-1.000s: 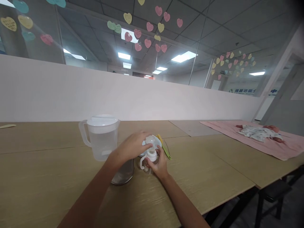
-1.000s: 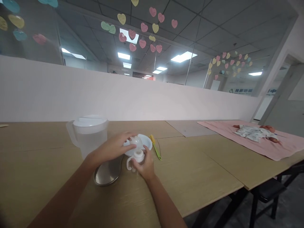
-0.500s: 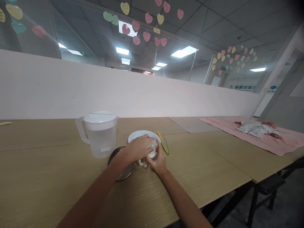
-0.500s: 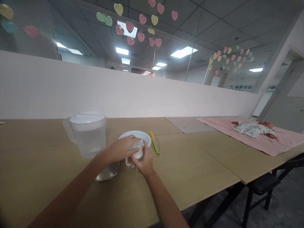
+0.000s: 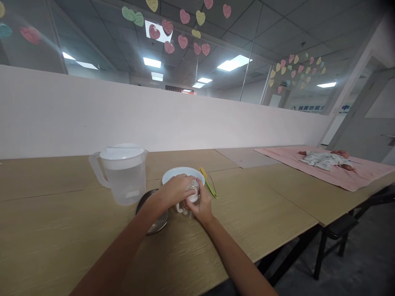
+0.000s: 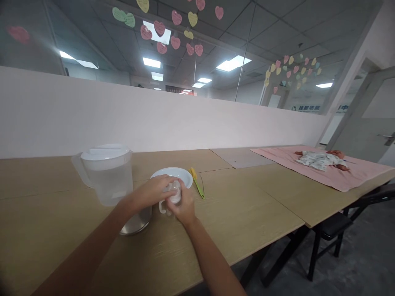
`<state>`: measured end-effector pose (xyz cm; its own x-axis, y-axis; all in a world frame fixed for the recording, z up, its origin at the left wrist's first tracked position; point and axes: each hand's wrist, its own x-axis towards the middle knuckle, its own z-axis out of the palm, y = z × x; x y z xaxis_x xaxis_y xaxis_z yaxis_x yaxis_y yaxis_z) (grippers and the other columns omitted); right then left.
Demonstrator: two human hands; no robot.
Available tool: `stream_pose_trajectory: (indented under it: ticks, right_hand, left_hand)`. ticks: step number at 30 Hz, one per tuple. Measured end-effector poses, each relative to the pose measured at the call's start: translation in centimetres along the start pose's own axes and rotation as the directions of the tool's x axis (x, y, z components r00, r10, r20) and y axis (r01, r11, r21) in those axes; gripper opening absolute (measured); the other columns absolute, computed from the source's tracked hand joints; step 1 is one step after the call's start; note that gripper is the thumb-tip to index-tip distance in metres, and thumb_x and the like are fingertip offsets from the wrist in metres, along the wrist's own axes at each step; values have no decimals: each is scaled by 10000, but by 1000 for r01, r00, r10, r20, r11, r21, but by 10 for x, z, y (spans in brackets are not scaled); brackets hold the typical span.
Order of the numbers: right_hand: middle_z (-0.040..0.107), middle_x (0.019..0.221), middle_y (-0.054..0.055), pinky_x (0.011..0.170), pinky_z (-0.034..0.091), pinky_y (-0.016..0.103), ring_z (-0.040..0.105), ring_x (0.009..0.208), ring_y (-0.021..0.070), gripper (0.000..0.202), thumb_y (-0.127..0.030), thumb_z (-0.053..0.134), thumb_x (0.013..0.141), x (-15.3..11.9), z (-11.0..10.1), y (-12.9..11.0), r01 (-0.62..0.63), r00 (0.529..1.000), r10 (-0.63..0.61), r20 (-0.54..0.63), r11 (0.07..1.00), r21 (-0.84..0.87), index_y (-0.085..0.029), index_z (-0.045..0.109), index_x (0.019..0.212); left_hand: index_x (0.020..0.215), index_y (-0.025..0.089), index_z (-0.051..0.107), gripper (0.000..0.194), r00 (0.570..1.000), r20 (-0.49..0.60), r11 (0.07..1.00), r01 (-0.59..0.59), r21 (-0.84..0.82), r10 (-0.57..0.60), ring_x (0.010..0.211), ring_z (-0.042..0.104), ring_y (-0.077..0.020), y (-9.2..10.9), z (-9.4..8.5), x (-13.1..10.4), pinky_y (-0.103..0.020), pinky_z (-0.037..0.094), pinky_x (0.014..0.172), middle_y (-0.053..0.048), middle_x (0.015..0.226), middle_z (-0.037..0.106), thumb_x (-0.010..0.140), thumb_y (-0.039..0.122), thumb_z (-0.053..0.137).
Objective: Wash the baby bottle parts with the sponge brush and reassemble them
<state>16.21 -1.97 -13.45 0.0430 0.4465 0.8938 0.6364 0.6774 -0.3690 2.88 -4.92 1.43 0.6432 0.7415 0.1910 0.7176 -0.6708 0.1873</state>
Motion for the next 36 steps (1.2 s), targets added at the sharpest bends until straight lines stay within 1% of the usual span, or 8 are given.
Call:
stream_pose_trajectory:
  ticks: [3,7,11,14,20,25,31,36]
  right_hand:
    - [578,1181,136,904,484,402,573,1066,251,647,-379,557,779,3,0,-5,-24,1000,24,-15,1000,-17,-159,333,1346]
    - [579,1175,140,903,487,395,572,1066,246,615,-361,535,778,3,1,-9,-34,998,32,-57,999,-37,-145,357,1326]
    - [570,1195,147,887,495,387,577,1058,249,620,-333,533,759,2,5,-9,-19,995,13,-96,998,-67,-133,361,1320]
    - [570,1199,150,867,502,386,587,1039,257,635,-326,533,745,1,7,-9,-34,995,25,-94,995,-95,-128,353,1322]
    - [579,1180,162,789,522,375,621,957,268,678,-375,544,742,-2,8,-6,-72,996,63,-68,988,-138,-125,332,1336]
    - [575,1174,179,791,517,379,604,996,286,717,-460,557,744,-3,9,-5,-60,996,50,-72,988,-141,-110,334,1330]
    - [590,1139,181,785,516,394,610,975,291,741,-506,569,733,-3,12,-3,-71,994,58,-92,988,-140,-112,347,1319]
    - [599,1122,182,763,525,400,622,950,295,730,-479,575,729,-5,15,-1,-93,992,81,-97,987,-128,-109,348,1316]
  left_hand:
    - [1109,206,580,337,1000,13,1000,-1,-25,1,936,588,-222,-2,-2,2,-279,434,756,-62,1025,649,806,276,449]
    - [1108,196,579,343,1000,24,1000,16,1,-16,949,589,-229,-3,-1,4,-285,435,767,-66,1030,652,793,275,468]
    - [1122,173,569,352,1000,17,1000,13,24,-13,966,590,-239,-3,1,5,-295,437,782,-88,1039,652,810,297,461]
    - [1109,158,572,347,1000,4,998,4,55,-5,1001,582,-250,-4,2,5,-306,435,809,-107,1058,648,825,318,454]
    - [1070,154,577,297,1000,4,991,18,133,-19,982,591,-250,0,6,5,-304,434,800,-113,1022,655,826,290,475]
    - [1042,124,570,264,1000,11,982,-7,187,5,924,602,-259,2,12,7,-315,438,749,-131,974,652,823,236,475]
    - [1076,137,557,309,1000,-11,990,-8,138,10,1040,559,-274,-5,14,7,-331,434,813,-136,1071,629,800,264,499]
    - [1048,154,581,314,1000,8,998,25,65,-25,961,590,-253,-1,6,6,-308,447,756,-108,1014,649,764,270,510]
